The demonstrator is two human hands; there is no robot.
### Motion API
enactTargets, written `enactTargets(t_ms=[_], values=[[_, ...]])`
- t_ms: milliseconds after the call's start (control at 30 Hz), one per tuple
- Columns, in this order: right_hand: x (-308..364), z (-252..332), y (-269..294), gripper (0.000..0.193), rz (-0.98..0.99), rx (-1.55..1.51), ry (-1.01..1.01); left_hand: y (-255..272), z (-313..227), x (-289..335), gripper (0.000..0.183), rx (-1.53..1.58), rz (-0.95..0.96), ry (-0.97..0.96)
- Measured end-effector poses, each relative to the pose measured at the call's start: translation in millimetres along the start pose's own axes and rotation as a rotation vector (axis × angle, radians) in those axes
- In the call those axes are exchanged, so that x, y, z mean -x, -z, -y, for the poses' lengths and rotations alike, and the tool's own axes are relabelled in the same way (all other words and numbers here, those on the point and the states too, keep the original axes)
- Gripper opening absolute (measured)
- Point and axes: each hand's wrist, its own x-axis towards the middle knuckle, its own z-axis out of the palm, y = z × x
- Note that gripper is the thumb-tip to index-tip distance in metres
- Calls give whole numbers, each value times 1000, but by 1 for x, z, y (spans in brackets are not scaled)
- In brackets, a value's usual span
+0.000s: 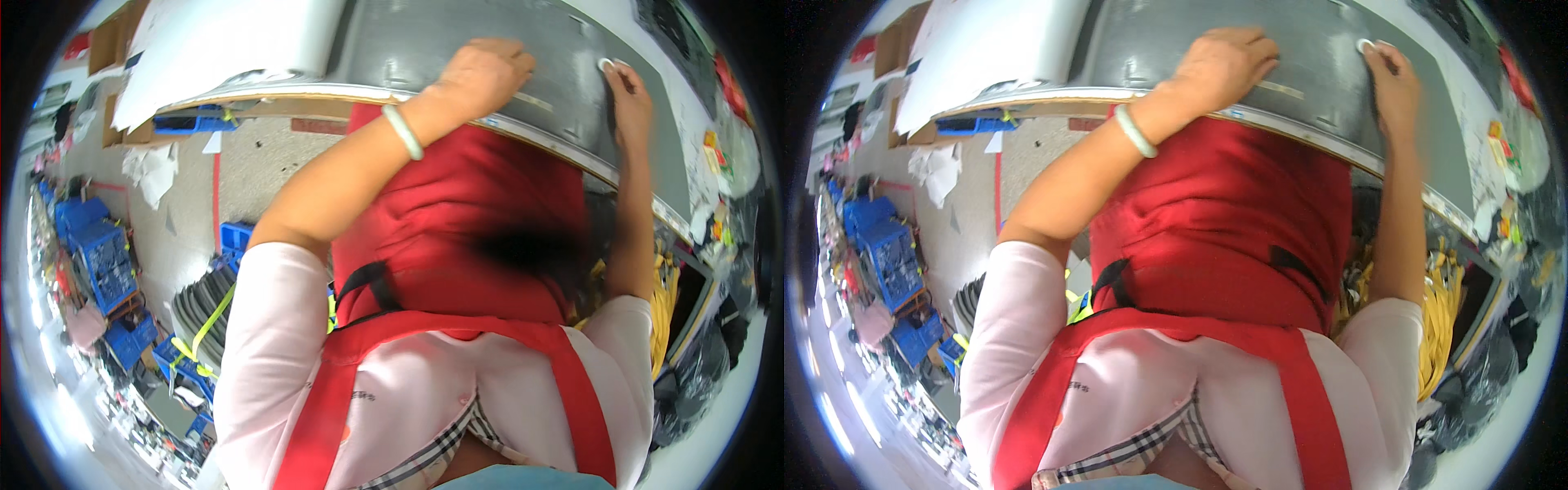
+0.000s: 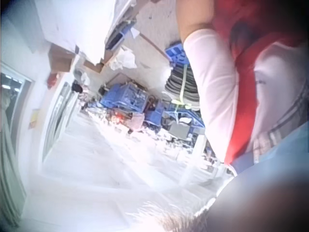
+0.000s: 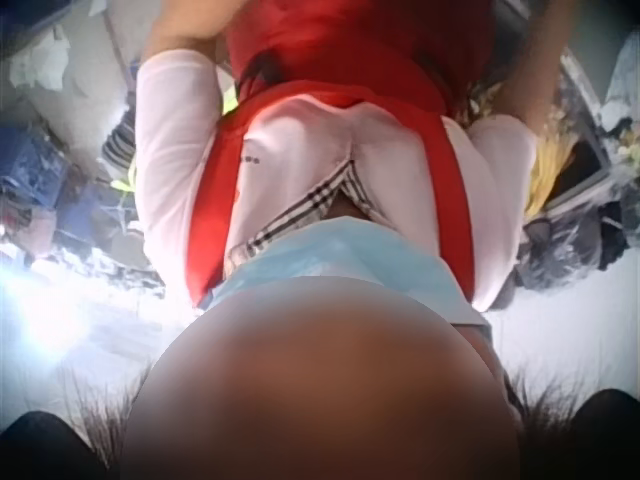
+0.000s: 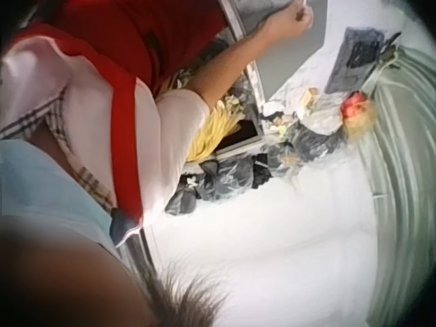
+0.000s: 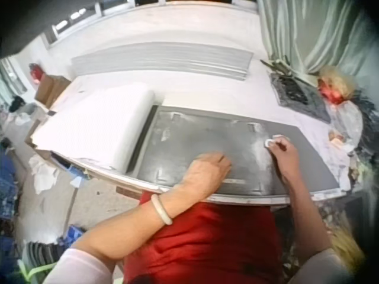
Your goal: Marking grey rectangular panels with white chalk and stacking them.
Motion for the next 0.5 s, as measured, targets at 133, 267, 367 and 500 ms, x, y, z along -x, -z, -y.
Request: enactTargets(t_ms=[133,267,367,500], values=[[47,26,5,17,183,-23,48,9,-4,2,20,-92,122,76],[97,49,7,15,276,277,186,10,-5,3,29,-146,-96,-62],[108,50,12,15,299,330,275,16,-15,-8,32,-184,255,164],[107,52,5,13,329,432,347,14,-16,-7,32,-174,259,173]])
